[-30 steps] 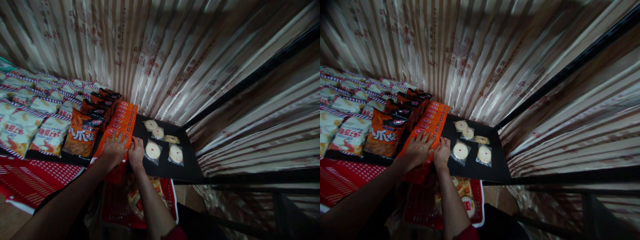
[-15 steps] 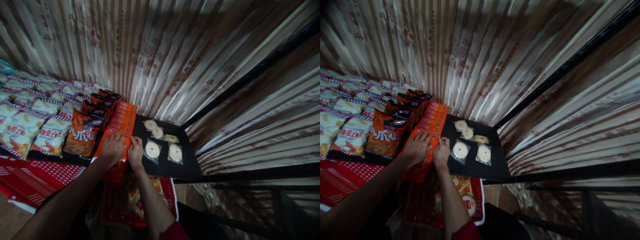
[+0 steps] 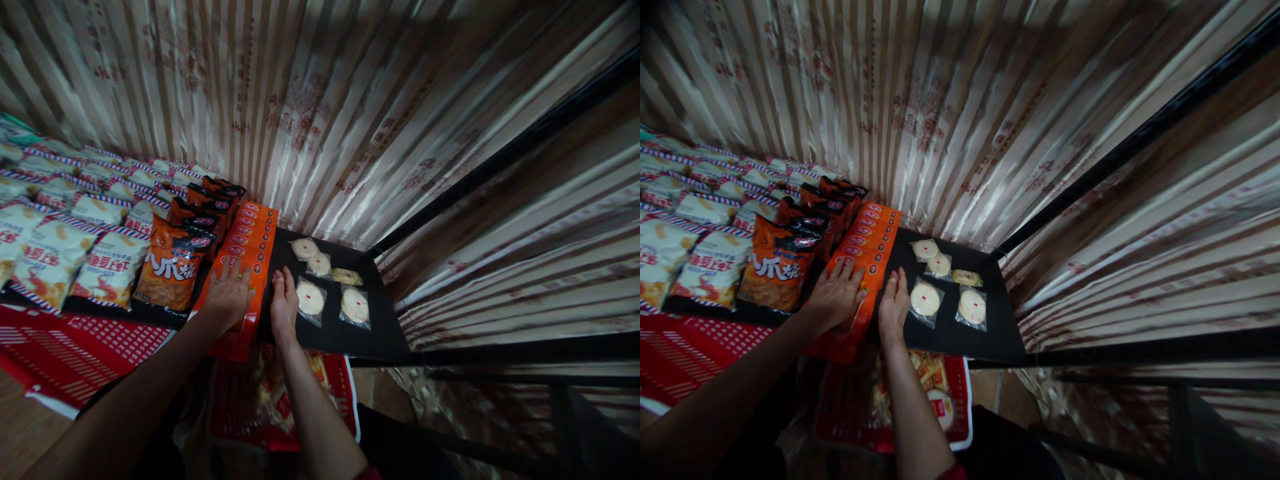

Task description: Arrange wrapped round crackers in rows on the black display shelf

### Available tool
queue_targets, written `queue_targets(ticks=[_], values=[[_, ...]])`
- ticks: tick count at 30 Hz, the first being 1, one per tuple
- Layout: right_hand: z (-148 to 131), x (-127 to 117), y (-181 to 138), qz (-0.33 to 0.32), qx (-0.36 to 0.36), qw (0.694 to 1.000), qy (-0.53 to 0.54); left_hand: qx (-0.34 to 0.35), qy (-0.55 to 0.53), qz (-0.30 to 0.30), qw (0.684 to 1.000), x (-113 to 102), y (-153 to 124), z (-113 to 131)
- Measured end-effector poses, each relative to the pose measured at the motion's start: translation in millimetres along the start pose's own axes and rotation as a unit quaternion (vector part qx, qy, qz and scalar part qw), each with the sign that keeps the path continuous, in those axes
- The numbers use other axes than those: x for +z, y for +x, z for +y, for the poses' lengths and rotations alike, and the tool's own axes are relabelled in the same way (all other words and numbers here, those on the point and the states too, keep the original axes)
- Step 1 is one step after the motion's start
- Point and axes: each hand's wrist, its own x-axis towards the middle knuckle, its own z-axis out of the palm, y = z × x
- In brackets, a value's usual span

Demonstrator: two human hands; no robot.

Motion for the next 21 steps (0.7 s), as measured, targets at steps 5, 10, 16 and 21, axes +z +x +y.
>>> queue_targets(ticks=[5, 10, 16, 21], values=[[-1.5, 7.1, -9.1, 0.001, 0.023, 0.989, 0.146, -0.001, 0.008, 0.049, 0.999, 8.2, 3.1, -0.7], [-0.9, 9.3, -6.1, 0.008, 0.046, 0.984, 0.17, -0.014, -0.01, 0.086, 0.996, 23.8, 8.7, -0.6], [-6.4, 8.2, -2.0, 0.0, 0.063, 0.985, 0.163, -0.029, -0.015, 0.102, 0.994, 29.9, 11.8, 2.2], [-9.9, 8.7, -3.2, -0.007, 0.085, 0.979, 0.184, -0.029, -0.015, 0.079, 0.996, 27.0, 13.1, 3.6]])
